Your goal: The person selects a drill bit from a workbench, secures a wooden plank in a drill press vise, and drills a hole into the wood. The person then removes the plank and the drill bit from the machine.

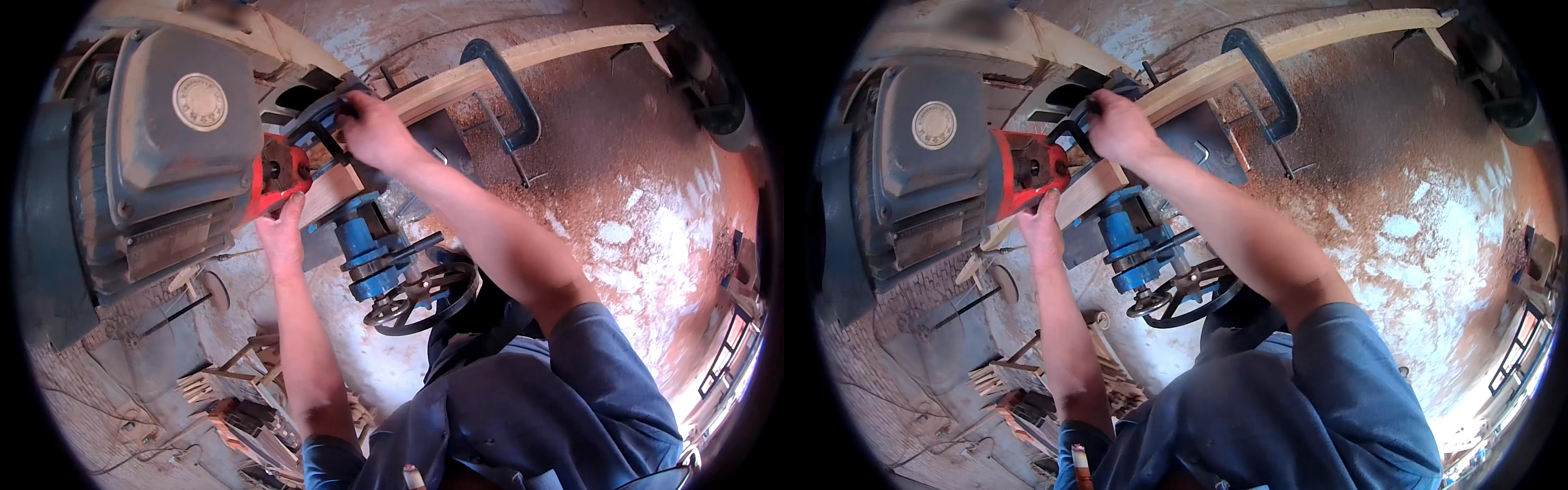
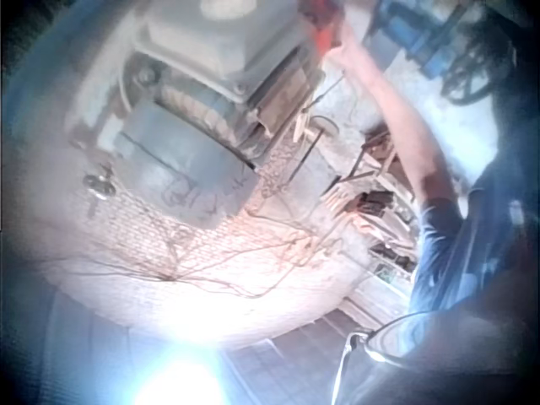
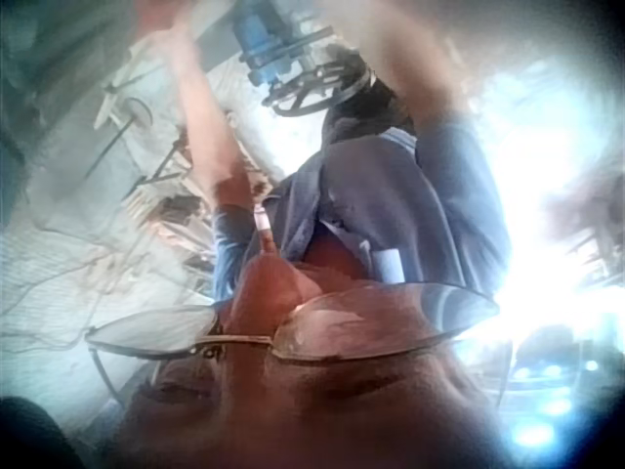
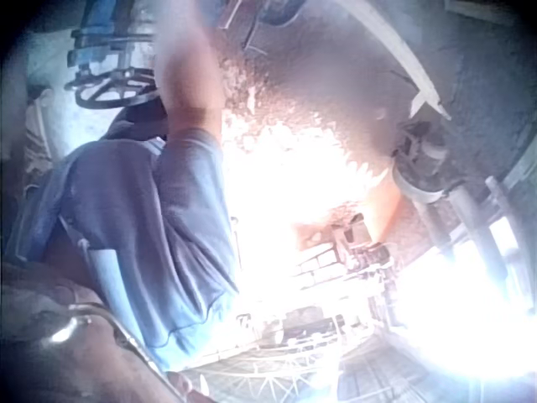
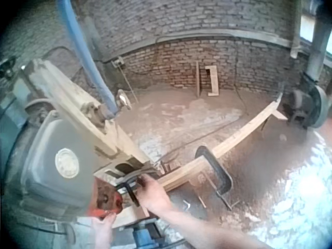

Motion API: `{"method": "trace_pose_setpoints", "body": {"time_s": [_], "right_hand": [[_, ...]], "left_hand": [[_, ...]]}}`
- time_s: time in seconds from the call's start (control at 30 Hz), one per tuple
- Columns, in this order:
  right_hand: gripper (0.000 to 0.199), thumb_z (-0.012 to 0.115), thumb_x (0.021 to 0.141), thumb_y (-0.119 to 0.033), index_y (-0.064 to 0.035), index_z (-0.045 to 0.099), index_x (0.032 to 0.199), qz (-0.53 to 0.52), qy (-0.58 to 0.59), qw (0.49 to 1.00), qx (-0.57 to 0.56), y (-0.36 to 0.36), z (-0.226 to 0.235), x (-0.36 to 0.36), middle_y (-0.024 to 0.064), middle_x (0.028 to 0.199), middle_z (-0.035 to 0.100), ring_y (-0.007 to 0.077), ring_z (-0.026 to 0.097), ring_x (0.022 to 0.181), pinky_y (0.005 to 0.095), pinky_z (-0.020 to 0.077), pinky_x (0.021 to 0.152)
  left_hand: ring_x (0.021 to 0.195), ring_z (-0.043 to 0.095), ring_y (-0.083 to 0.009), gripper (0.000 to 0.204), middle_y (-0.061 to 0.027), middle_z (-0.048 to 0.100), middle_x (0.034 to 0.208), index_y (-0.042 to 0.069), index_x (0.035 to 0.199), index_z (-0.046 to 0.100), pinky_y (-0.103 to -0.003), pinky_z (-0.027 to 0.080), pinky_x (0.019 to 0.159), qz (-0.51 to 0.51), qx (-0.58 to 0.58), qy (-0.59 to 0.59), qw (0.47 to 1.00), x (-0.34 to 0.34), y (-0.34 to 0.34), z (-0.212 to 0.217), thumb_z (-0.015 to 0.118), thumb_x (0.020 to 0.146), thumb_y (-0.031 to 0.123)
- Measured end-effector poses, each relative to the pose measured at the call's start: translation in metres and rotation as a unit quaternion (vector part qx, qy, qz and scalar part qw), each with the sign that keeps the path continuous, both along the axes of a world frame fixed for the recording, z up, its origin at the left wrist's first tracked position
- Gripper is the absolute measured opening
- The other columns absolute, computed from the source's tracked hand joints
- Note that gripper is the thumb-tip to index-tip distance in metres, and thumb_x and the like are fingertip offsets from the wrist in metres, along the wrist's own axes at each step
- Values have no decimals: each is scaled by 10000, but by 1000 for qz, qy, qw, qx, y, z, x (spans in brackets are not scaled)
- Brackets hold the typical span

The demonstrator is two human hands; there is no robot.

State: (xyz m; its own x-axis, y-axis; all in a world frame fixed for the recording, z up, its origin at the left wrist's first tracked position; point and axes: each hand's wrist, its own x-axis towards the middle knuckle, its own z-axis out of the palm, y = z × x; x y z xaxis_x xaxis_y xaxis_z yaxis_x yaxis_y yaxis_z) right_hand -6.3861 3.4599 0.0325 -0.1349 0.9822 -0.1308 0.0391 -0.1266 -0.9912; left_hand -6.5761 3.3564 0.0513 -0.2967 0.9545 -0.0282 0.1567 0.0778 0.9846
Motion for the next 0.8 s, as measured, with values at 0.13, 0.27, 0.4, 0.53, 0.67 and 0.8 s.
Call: {"method": "trace_pose_setpoints", "body": {"time_s": [0.13, 0.27, 0.4, 0.53, 0.67, 0.8], "right_hand": [[282, 549, 905, -191, 14, 555, 1098, -21, -88, 996, -1, 11, 11, -22, 267, 1053, 648, 431, 611, 1020, 492, 492, 873], [349, 515, 947, -308, 10, 563, 1082, 2, -118, 992, -47, 25, 4, -44, 256, 1032, 661, 417, 623, 1018, 480, 504, 874], [402, 512, 956, -384, -8, 569, 1087, 59, -162, 981, -84, 27, 5, -52, 223, 1017, 676, 404, 636, 997, 475, 515, 852], [383, 521, 955, -411, -47, 579, 1060, 44, -151, 987, 6, 19, -6, -48, 200, 931, 687, 402, 650, 918, 481, 524, 777], [376, 554, 952, -409, -50, 576, 1059, 78, -142, 982, 100, 23, -20, -42, 210, 891, 671, 399, 646, 904, 460, 517, 755], [250, 558, 958, -274, -50, 568, 1069, 29, -59, 987, 148, 31, -27, -34, 210, 879, 653, 398, 636, 871, 440, 516, 739]], "left_hand": [[1102, 554, -179, 637, -83, 553, 1246, 17, 1334, 439, -345, 407, 1009, -1, 3, -37, 999, 1, 2, -7, 735, 770, 4], [1122, 541, -180, 649, -75, 530, 1272, 37, 1345, 419, -348, 400, 1018, -14, 3, -70, 997, 0, 5, -8, 706, 769, -48], [1140, 529, -187, 651, -70, 514, 1292, 54, 1347, 407, -361, 389, 1028, -23, 4, -96, 995, -4, 5, -12, 683, 770, -66], [1141, 531, -200, 636, -84, 517, 1289, 50, 1343, 409, -368, 386, 1035, -12, -5, -49, 999, -3, 9, -13, 666, 773, -63], [1149, 531, -203, 637, -98, 523, 1289, 42, 1355, 402, -365, 385, 1038, -9, -26, -22, 999, -3, 6, -12, 659, 780, -50], [1144, 537, -200, 640, -100, 537, 1281, 27, 1359, 409, -364, 394, 1029, -12, -40, -8, 999, -6, 6, -13, 678, 779, -18]]}}
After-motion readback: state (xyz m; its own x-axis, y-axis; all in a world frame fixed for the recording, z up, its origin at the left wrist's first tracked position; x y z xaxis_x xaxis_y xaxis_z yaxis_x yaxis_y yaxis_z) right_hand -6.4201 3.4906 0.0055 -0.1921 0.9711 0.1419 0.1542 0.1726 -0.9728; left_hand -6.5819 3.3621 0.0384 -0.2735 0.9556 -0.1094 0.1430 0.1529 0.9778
